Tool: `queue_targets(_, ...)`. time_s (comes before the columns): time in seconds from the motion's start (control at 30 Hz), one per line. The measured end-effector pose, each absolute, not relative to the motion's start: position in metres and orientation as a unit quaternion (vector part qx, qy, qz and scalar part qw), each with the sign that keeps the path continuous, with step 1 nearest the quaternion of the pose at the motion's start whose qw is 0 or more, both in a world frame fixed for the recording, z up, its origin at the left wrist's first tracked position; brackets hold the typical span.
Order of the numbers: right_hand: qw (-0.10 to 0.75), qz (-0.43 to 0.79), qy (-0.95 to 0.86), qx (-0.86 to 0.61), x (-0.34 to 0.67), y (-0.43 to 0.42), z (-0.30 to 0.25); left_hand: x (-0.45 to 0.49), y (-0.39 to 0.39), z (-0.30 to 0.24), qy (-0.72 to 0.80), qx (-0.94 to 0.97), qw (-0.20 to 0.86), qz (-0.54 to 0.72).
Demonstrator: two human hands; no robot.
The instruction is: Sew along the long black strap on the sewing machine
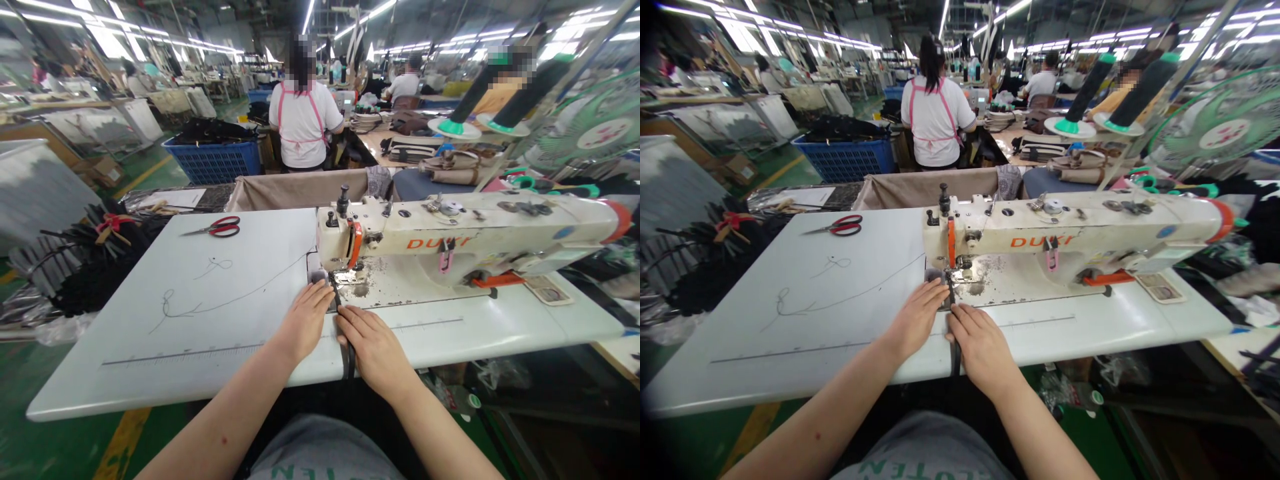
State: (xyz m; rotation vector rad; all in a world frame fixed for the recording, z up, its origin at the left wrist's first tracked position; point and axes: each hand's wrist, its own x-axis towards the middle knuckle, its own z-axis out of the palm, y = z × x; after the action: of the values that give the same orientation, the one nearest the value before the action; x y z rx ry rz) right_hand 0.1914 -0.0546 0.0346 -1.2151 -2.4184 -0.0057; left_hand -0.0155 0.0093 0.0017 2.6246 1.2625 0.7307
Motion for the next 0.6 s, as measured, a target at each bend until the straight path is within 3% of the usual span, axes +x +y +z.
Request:
queue_targets(0.3,0.235,0.0,-0.867,-0.44,0.19,-0.044,0.032,-0.015,0.008,0.002,0.418,0.868,0.084,0.255)
queue_targets(0.6,0.252,0.014,-0.859,-0.446,0.191,-0.045,0.031,-0.025,0.027,0.001,0.453,0.798,0.158,0.364)
